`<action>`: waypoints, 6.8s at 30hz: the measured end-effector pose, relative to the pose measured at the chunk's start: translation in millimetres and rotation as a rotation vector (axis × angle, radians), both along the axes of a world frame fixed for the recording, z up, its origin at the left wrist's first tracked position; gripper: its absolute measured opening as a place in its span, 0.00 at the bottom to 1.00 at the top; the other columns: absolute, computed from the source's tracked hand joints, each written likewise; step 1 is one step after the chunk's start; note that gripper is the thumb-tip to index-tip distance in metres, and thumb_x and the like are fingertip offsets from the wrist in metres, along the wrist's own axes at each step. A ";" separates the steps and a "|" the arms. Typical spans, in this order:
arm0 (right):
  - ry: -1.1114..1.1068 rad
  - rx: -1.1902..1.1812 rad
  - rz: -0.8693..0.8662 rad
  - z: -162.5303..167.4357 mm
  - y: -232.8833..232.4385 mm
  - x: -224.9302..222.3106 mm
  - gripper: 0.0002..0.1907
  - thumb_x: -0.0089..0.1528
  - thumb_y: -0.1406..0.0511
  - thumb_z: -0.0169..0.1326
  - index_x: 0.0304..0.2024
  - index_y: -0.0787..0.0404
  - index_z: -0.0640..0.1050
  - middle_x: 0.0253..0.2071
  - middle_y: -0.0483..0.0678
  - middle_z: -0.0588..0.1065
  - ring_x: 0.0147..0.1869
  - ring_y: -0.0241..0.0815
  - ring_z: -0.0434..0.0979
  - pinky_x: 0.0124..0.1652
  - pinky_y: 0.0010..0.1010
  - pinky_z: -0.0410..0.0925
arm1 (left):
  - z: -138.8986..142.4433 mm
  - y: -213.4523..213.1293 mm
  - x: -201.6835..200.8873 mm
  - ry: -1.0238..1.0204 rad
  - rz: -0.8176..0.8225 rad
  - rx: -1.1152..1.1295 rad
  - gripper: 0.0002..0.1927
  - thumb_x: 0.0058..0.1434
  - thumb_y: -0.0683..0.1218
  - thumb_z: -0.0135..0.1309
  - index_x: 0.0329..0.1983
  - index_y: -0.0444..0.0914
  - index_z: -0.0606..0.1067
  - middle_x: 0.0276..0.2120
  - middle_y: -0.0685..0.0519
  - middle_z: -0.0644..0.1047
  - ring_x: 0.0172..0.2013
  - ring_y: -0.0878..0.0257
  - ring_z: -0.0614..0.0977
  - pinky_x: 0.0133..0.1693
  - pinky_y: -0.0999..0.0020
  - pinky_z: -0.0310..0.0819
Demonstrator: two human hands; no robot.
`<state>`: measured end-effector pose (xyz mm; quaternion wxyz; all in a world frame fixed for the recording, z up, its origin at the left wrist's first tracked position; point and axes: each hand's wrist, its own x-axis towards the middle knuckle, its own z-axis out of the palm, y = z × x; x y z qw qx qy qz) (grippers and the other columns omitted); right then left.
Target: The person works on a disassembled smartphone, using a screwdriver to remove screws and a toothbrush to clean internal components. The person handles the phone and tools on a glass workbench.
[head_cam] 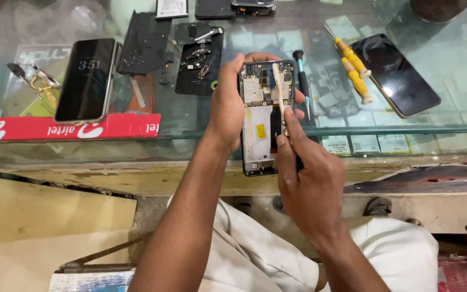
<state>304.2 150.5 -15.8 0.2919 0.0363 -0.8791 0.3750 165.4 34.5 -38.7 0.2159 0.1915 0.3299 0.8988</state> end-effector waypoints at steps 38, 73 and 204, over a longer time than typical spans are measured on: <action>-0.031 0.044 -0.063 -9.4 1.3 2.5 0.23 0.64 0.72 0.62 0.63 0.62 0.78 0.22 0.56 0.73 0.21 0.41 0.70 0.26 0.34 0.64 | 3.0 1.7 1.9 0.024 -0.045 -0.070 0.29 0.72 0.61 0.24 0.54 0.35 0.66 0.38 0.32 0.80 0.36 0.40 0.84 0.41 0.47 0.83; -0.205 -0.732 0.174 -27.0 -5.0 5.1 0.21 0.71 0.69 0.48 0.68 0.62 0.72 0.25 0.42 0.73 0.20 0.24 0.63 0.18 0.19 0.57 | 0.3 4.0 0.1 0.074 -0.018 -0.036 0.28 0.72 0.61 0.23 0.53 0.34 0.65 0.37 0.32 0.80 0.34 0.40 0.85 0.39 0.48 0.84; -0.040 -0.037 0.181 -65.9 -8.5 62.7 0.25 0.67 0.71 0.52 0.68 0.59 0.69 0.43 0.60 0.78 0.41 0.54 0.80 0.38 0.40 0.72 | 0.6 3.6 4.4 0.037 0.014 0.031 0.29 0.75 0.63 0.28 0.54 0.35 0.67 0.38 0.31 0.79 0.35 0.41 0.84 0.40 0.48 0.82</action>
